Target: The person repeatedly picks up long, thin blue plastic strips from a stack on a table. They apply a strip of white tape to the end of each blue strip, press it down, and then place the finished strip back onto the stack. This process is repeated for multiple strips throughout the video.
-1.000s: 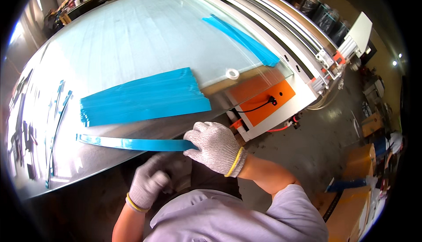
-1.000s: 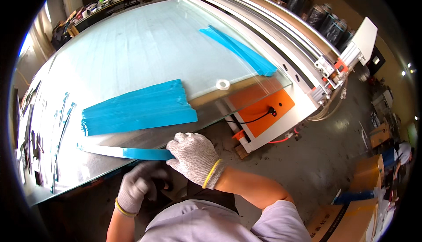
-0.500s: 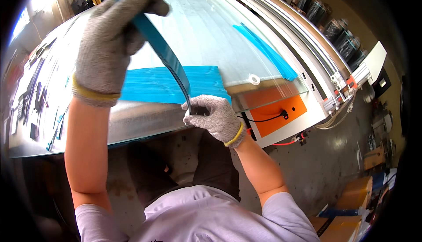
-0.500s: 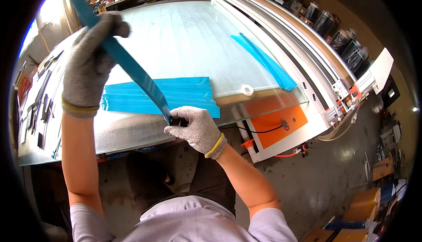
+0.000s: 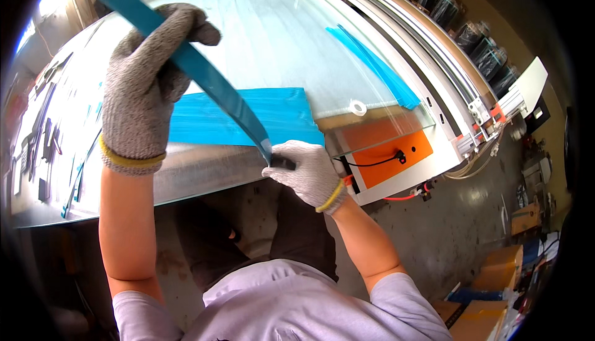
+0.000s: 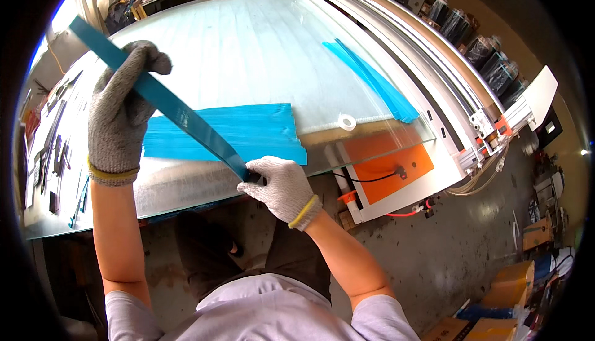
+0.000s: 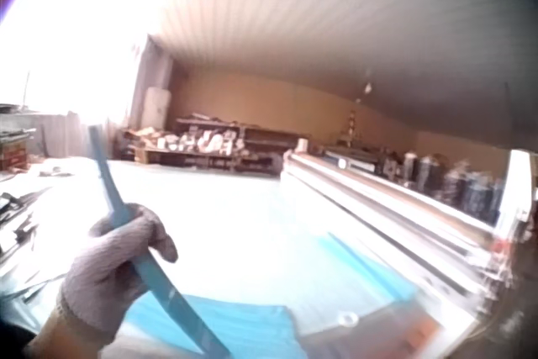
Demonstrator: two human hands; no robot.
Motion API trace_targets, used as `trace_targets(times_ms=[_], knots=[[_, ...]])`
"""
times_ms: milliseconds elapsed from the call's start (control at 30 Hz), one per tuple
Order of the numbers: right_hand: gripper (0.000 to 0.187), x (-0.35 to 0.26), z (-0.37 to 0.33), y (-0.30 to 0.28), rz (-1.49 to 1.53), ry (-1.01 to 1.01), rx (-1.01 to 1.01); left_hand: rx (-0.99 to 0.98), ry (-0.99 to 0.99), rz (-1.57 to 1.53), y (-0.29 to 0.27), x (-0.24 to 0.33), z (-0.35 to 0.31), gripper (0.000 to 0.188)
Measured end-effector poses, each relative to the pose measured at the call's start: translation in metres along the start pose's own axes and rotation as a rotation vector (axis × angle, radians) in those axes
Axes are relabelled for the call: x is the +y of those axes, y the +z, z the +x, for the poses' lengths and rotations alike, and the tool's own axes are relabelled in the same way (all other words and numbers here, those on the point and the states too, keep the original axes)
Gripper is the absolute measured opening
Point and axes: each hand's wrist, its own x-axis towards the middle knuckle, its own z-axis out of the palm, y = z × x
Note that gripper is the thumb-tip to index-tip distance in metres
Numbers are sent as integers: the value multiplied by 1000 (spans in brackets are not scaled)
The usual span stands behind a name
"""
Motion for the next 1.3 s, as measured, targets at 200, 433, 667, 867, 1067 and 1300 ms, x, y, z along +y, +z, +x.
trace_targets(times_ms=[200,433,667,867,1067,1300], knots=[[27,-12,-15,-34,-379,-76,58,-37,92,-151,-109,-28,-48,39],[15,-31,-26,-37,-1228,-57,-136,1020,-135,753,-180,-68,-111,39],[12,-51,-12,-6,-1367,-159,-136,-457,17,955,-3,-67,-66,13],[11,-57,-15,10,-1327,-192,49,-1123,-277,918,38,-99,-34,28],[12,-44,-17,12,-1320,-181,64,-1072,-392,828,46,-107,-41,27],[23,-41,-12,12,-1213,-146,149,-870,-182,959,36,-114,-61,21]])
